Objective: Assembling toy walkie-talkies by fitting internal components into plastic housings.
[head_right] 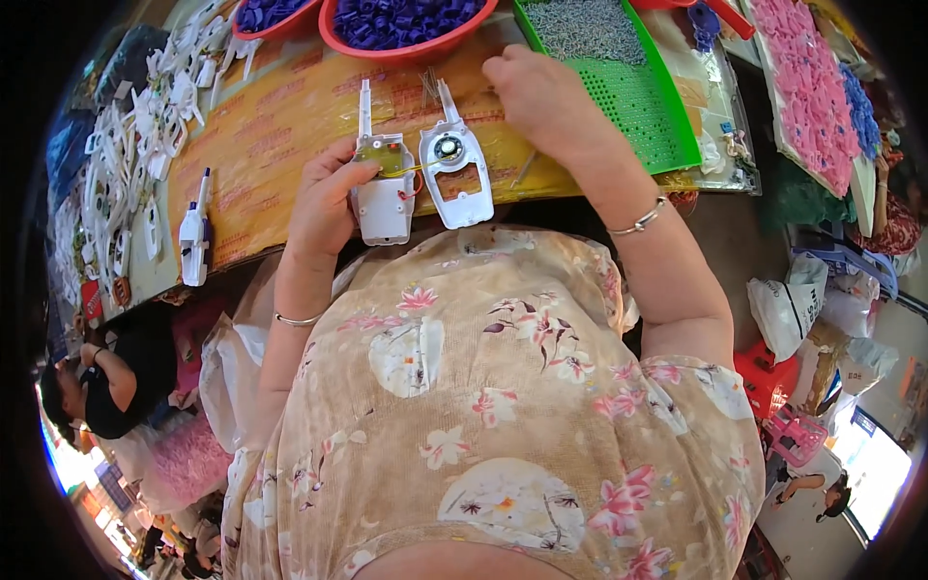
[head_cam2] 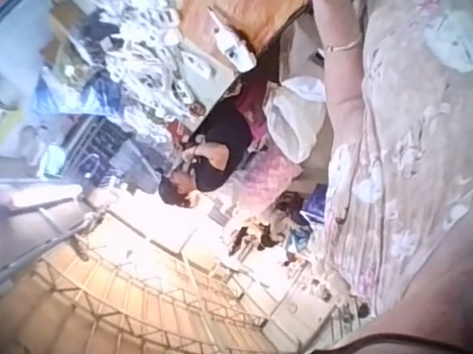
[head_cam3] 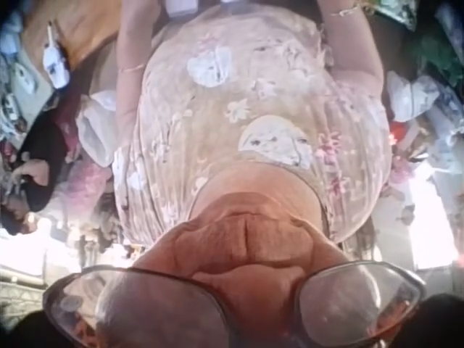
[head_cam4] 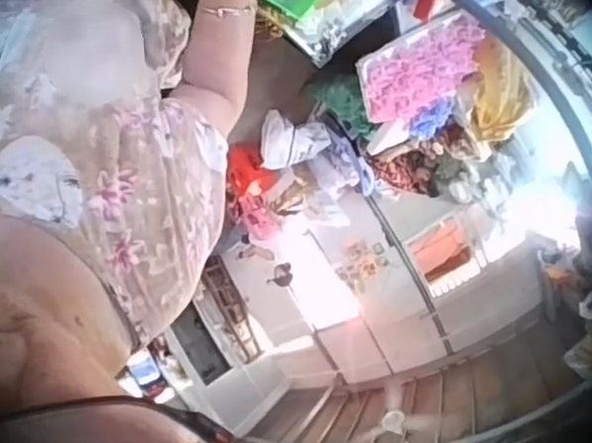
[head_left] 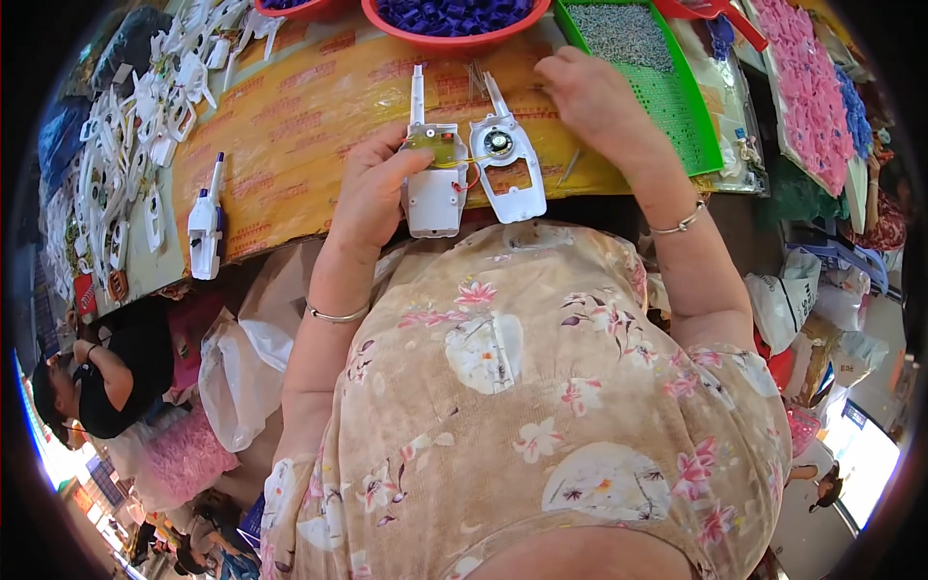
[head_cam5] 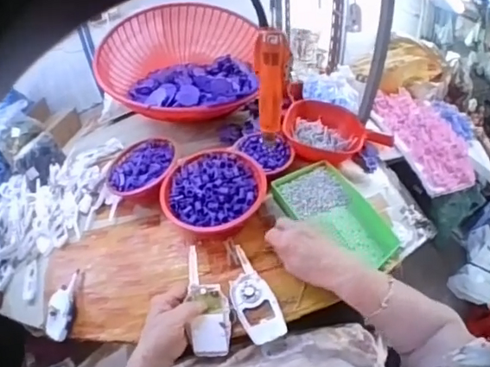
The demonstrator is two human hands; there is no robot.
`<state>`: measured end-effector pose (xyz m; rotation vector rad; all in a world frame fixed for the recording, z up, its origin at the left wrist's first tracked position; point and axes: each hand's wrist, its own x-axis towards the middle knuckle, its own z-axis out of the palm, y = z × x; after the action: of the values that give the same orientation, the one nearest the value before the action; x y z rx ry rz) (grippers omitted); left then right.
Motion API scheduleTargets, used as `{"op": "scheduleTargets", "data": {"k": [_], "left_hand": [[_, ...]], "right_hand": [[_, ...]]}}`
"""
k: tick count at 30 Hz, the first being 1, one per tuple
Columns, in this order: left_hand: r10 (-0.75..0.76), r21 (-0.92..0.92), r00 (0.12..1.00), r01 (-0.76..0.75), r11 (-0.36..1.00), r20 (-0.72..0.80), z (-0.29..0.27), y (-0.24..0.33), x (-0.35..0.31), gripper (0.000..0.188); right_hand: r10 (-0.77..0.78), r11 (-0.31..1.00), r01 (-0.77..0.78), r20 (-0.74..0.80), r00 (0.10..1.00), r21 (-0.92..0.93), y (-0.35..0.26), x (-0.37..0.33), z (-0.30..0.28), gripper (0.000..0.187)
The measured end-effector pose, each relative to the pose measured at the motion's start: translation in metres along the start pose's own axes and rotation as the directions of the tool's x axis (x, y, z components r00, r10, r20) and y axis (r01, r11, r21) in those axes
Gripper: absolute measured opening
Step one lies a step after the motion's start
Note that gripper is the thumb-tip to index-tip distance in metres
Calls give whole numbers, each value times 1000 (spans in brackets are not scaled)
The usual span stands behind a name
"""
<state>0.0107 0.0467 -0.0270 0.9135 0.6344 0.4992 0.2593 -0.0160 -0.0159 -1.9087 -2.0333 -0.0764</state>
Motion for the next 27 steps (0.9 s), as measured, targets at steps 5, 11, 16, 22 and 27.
{"op": "scheduleTargets", "data": {"k": [5, 11, 16, 22, 27], "left_hand": [[5, -14, 1000, -5, 1000, -30, 4, -2, -1, 30], [38, -46, 998, -40, 998, -44, 13, -2, -1, 34], [12, -113, 1000, -11, 994, 13, 17, -4, 1, 36], [-38, -147, 998, 45, 988, 50, 24, 3, -3, 38], [-16, -142, 998, 24, 990, 62, 23, -1, -3, 39]], "right_hand": [[-24, 995, 29, 52, 998, -93, -3, -1, 10, 8], [70, 715, -62, 18, 997, 697, -44, 7, -15, 10], [97, 191, -283, 269, 958, 940, -60, 22, -12, 13], [98, 142, -260, 248, 964, 955, -63, 27, 1, 15], [110, 223, -180, 159, 981, 958, -60, 29, 11, 15]]}}
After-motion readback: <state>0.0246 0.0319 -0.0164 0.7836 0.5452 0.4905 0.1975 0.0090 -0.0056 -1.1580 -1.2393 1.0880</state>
